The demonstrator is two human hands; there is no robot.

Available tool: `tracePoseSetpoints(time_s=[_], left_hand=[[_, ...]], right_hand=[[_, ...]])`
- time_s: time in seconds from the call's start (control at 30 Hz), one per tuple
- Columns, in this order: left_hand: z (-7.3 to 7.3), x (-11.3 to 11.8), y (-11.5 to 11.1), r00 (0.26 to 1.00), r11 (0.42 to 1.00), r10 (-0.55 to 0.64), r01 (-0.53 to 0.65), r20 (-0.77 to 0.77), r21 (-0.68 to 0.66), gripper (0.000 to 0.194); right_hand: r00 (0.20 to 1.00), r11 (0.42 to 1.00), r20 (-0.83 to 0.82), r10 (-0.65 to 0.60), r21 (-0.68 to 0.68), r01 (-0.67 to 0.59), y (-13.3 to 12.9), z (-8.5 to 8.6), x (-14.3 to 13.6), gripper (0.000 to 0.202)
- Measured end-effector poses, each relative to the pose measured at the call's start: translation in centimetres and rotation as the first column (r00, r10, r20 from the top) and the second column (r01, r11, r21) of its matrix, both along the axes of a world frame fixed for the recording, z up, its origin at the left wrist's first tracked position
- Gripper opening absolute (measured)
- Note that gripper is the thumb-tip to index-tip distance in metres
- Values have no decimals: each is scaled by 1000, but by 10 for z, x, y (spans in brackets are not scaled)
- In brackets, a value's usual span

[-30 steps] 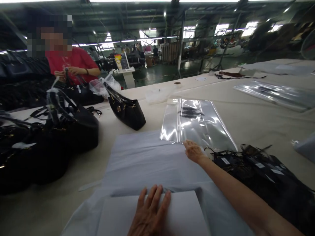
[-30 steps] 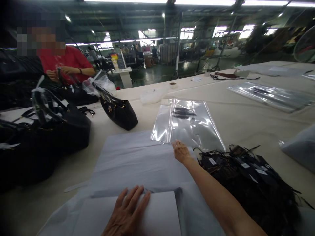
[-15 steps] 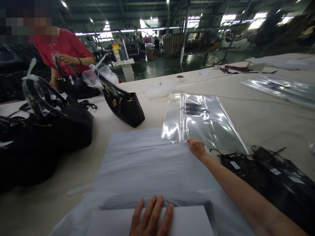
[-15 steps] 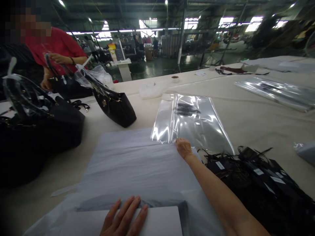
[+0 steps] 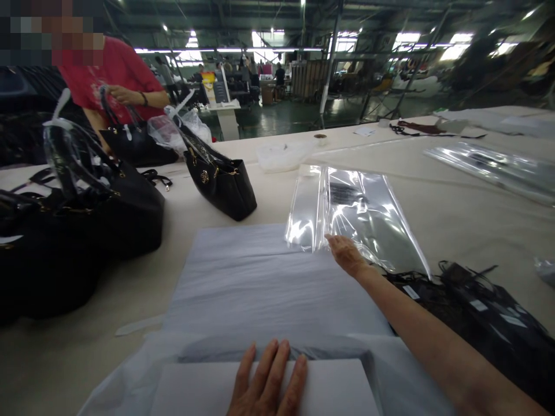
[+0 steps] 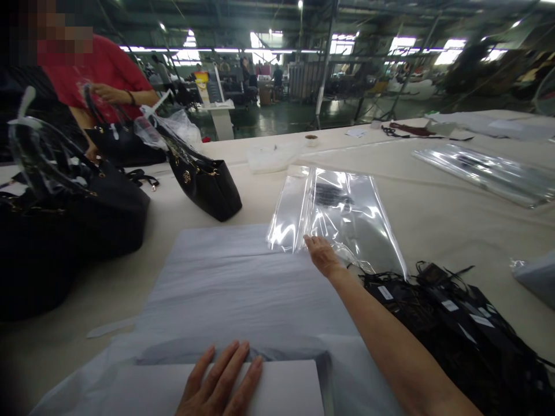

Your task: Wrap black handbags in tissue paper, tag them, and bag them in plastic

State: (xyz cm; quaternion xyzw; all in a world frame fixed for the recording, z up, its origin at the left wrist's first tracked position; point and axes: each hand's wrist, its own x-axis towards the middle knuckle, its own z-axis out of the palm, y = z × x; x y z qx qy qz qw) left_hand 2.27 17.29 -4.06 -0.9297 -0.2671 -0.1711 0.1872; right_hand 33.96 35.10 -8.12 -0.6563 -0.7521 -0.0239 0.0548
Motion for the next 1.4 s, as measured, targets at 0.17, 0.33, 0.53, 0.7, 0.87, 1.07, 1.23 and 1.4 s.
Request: tracePoseSetpoints(time_s=[0.17,0.33,0.53,0.7,0.87,1.07,1.23,1.4], left_hand=[[-1,0,-1,1000,1000,-4,4,6,1,37],[-3,1,-2,999,1000,16,-16,29,-13,41],[-2,2,-2,999,1000,18,-18,45,-1,37],[-3,4,-3,998,999,40,-40,49,1,39],[-9,3,-4,995,998,38,-32,97,-56,42],[15,2,1,857,857,279,-19,433,-514,36],[45,9,46,816,726,521,-270,250,-633,38],[51,8,101,855,708,512,-476,-85,-522,13]], right_hand=[[992,996,92,84,-17,-83,-6,6,-7,30],[993,998,112,-40,56,33,3,15,-4,26],[994,994,33,-109,19,108,9,16,-13,14],[988,993,-101,-117,-29,115,10,16,-20,16],[896,998,-439,-66,-23,63,3,29,-45,28],[681,959,-706,193,-10,-283,-32,51,-99,33],[641,914,-711,289,6,-406,-55,65,-123,34],[628,875,-684,372,33,-483,-68,74,-123,24]])
